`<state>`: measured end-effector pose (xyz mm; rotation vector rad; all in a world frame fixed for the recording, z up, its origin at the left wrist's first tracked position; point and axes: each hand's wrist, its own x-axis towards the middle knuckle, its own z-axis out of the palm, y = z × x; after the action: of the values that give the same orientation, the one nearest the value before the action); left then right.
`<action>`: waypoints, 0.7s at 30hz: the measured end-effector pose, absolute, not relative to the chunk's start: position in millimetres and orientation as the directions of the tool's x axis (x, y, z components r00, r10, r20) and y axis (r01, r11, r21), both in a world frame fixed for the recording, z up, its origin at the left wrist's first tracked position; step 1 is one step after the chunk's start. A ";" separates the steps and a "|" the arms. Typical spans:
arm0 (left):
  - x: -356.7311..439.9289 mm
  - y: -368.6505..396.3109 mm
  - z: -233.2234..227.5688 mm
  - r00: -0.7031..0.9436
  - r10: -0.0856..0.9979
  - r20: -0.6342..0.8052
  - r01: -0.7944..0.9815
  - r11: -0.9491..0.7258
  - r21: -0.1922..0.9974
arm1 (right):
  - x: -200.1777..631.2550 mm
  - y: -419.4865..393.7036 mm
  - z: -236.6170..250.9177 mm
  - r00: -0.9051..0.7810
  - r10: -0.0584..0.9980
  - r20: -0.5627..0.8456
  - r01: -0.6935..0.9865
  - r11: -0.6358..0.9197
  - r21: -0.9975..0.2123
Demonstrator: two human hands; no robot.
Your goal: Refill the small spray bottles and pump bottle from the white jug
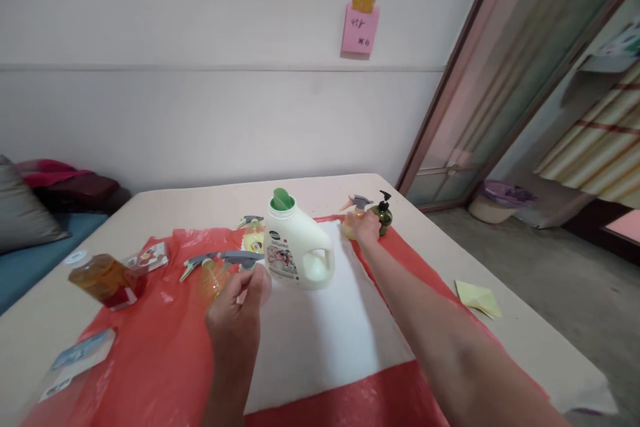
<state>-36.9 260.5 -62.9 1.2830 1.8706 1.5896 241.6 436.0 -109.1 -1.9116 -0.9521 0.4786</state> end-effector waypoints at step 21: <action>38.5 220.3 -47.0 0.139 0.976 0.165 -0.101 -0.152 0.983 | 166.9 229.5 -22.8 0.249 0.961 0.117 -0.127 0.153 -0.980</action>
<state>38.5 220.3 -47.0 1.3231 0.9546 1.2545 166.9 229.5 -22.8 -1.1102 -0.9890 0.9993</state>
